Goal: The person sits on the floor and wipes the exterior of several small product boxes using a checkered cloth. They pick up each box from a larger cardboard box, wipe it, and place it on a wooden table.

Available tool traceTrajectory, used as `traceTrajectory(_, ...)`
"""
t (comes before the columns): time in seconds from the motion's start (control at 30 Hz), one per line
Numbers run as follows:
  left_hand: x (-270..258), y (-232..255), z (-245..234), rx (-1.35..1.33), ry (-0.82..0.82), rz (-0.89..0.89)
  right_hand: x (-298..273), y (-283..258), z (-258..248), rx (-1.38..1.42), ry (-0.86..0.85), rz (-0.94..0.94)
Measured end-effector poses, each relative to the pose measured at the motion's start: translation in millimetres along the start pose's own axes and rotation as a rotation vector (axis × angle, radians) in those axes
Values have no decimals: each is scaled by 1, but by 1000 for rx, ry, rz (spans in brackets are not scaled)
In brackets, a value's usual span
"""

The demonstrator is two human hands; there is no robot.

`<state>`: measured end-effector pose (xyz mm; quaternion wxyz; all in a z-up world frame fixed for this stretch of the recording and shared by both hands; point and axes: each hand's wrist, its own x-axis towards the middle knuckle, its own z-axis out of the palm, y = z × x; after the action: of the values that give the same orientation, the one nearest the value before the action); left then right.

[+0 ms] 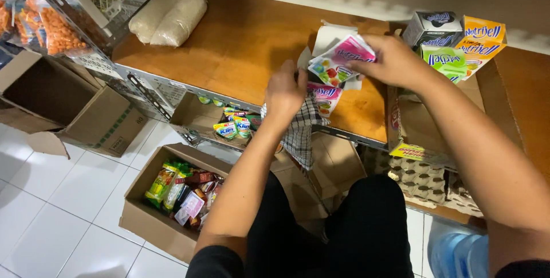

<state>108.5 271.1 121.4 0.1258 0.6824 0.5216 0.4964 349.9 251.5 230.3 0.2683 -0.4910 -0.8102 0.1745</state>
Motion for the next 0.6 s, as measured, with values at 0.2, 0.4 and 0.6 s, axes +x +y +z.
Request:
traceTrajectory(0.2,-3,4,-4,-52,29,5,31,-31,-1,-331,-150,98)
traceTrajectory(0.4,-7,12,-4,-73,-2,0,49,-27,20,-542,-252,150)
traceTrajectory(0.6,-5,8,-1,1,-27,-39,47,-2,39,-715,-118,72)
